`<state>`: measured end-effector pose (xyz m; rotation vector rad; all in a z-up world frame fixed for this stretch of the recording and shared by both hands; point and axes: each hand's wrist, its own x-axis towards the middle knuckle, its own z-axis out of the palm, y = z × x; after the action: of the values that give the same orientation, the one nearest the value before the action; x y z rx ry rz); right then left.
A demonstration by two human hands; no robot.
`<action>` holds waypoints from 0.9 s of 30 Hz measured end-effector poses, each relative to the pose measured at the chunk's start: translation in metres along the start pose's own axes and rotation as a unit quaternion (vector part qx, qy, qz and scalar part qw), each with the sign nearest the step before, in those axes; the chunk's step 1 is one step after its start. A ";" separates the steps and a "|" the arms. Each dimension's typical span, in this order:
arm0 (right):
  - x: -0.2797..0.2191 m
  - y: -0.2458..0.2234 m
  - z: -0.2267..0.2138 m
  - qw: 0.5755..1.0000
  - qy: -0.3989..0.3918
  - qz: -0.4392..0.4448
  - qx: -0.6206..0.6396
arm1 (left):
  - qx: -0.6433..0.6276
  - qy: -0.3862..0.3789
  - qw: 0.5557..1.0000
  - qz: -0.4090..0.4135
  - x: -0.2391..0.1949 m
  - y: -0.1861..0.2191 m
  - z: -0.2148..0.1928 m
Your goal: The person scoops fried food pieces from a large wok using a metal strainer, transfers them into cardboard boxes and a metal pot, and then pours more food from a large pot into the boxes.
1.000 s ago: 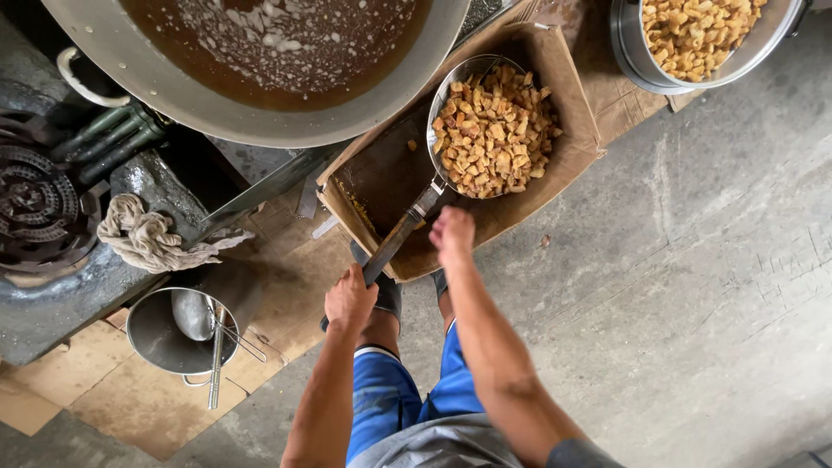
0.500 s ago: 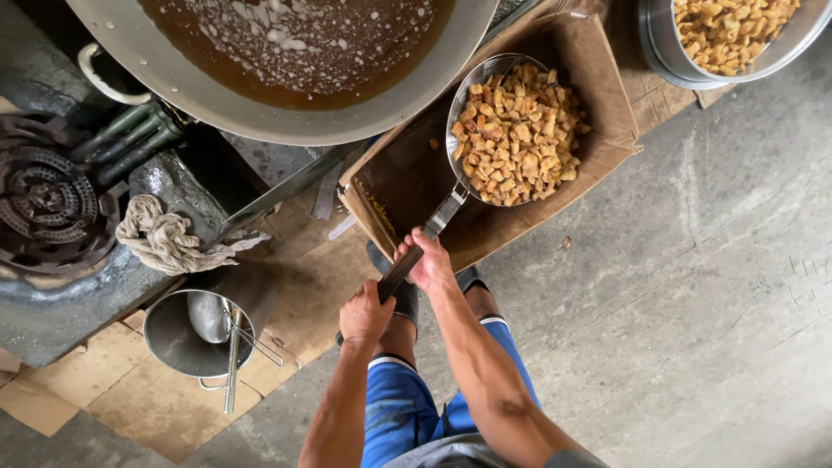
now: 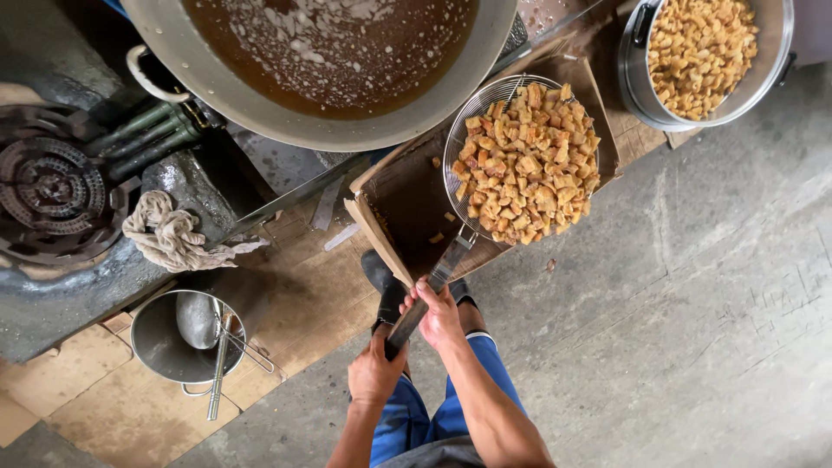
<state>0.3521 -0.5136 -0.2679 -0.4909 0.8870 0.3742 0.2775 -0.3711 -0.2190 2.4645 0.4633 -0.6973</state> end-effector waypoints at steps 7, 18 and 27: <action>-0.041 -0.013 0.019 0.999 -0.022 -0.018 -0.043 | -0.002 -0.033 0.999 -0.042 -0.037 0.008 -0.010; -0.025 -0.050 0.086 0.977 0.000 -0.139 -0.161 | -0.119 -0.090 0.985 -0.087 -0.007 0.076 -0.061; 0.032 -0.069 0.120 0.958 0.029 -0.161 -0.236 | -0.220 -0.084 0.963 -0.130 0.041 0.110 -0.070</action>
<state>0.4820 -0.5015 -0.2124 -1.0772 0.7555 0.2709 0.3867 -0.4121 -0.1472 1.9311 0.7901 -0.8018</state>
